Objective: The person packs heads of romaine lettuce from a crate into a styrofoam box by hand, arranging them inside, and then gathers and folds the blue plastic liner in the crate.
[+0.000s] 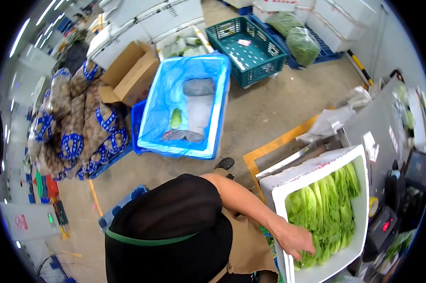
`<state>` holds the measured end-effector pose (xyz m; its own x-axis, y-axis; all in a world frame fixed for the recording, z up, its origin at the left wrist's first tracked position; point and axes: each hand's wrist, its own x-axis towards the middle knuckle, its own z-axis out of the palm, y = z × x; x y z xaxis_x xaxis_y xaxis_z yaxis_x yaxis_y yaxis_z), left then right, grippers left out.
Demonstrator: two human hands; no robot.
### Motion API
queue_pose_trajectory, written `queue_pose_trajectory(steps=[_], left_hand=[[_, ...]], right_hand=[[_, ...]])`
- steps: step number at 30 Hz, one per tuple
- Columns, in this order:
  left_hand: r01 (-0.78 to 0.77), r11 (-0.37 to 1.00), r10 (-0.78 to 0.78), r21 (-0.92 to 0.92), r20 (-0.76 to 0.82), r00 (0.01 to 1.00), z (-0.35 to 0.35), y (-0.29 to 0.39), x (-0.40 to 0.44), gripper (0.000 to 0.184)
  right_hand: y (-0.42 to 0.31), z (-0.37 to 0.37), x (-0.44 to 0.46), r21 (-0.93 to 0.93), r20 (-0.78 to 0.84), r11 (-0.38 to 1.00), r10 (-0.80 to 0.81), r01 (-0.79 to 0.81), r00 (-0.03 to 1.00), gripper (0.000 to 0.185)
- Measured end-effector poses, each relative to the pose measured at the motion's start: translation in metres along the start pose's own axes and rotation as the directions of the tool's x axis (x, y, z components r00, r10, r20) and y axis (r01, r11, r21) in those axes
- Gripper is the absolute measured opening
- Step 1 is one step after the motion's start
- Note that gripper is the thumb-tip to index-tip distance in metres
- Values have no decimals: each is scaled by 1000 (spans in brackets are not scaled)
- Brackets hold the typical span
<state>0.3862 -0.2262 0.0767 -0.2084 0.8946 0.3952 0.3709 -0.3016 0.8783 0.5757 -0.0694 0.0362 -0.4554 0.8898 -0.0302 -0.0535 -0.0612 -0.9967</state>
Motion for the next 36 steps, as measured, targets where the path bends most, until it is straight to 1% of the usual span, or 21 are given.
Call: queue_pose_trajectory(steps=[3, 5, 8, 9, 11, 12, 13, 14, 16, 18, 20, 23, 25, 27, 29, 30, 31, 32, 33, 34, 36], left_hand=[[85, 996, -87, -19, -324, 942, -39, -17, -36, 28], [208, 978, -168, 3, -576, 800, -74, -25, -81, 24], [473, 861, -401, -185, -820, 409, -114, -43, -170, 22], [555, 816, -354, -164, -900, 254, -126, -40, -203, 24], [709, 626, -417, -324, -908, -47, -136, -63, -286, 24], [779, 527, -395, -339, -910, -128, -136, -79, -335, 26], [881, 347, -381, -322, -907, -181, -132, -104, -389, 28], [894, 278, -406, -352, -886, -223, -122, -117, -440, 36], [903, -170, -561, -394, -715, -417, -121, -80, -481, 55], [891, -272, -706, -364, -553, -442, -110, -73, -530, 76], [973, -138, -900, -185, -387, -201, -96, -70, -579, 68], [931, 286, -823, -228, -555, 117, -69, -94, -621, 46], [900, 337, -764, -275, -638, 92, -73, -85, -621, 32], [855, 367, -677, -366, -736, -25, -86, -60, -611, 20], [641, 458, -371, -616, -788, -492, -107, -62, -613, 19], [501, 539, -204, -677, -682, -703, -120, -64, -616, 19], [104, 707, -307, -700, -436, -846, -141, -69, -629, 20], [139, 677, -303, -723, -446, -842, -153, -77, -625, 20], [174, 644, -300, -745, -455, -838, -166, -87, -619, 20], [178, 675, -298, -716, -486, -821, -180, -89, -597, 20], [217, 710, -310, -670, -574, -758, -198, -82, -541, 18]], right_hand=[[45, 29, -4, -240, 133, 964, 148, -113, 980, 43], [77, 47, -11, -392, 228, 905, 271, -166, 935, 42], [120, 65, -25, -595, 352, 783, 456, -181, 818, 41], [131, 68, -31, -656, 382, 736, 515, -167, 767, 41], [152, 73, -40, -759, 418, 641, 612, -113, 671, 41], [160, 77, -45, -800, 426, 594, 657, -80, 622, 40], [167, 79, -49, -835, 428, 549, 694, -41, 579, 40], [173, 83, -54, -863, 428, 505, 728, 2, 535, 40], [179, 96, -59, -897, 422, 432, 777, 93, 467, 40], [181, 118, -63, -902, 431, 390, 803, 186, 412, 39], [185, 152, -66, -882, 464, 377, 802, 283, 376, 39], [185, 222, -72, -805, 581, 464, 741, 369, 336, 38], [181, 290, -84, -729, 683, 599, 663, 331, 306, 38], [156, 374, -114, -631, 774, 684, 591, 367, 228, 39], [164, 426, -127, -520, 840, 713, 526, 471, 132, 43], [160, 453, -145, -452, 869, 716, 488, 533, 81, 47], [158, 478, -164, -297, 915, 728, 401, 617, -33, 54], [156, 499, -186, -130, 936, 725, 315, 676, -158, 61], [154, 519, -205, -84, 880, 706, 383, 703, -280, 75], [162, 537, -226, 175, 838, 708, 257, 684, -480, 87], [176, 558, -276, 333, 753, 715, 191, 615, -630, 95]])
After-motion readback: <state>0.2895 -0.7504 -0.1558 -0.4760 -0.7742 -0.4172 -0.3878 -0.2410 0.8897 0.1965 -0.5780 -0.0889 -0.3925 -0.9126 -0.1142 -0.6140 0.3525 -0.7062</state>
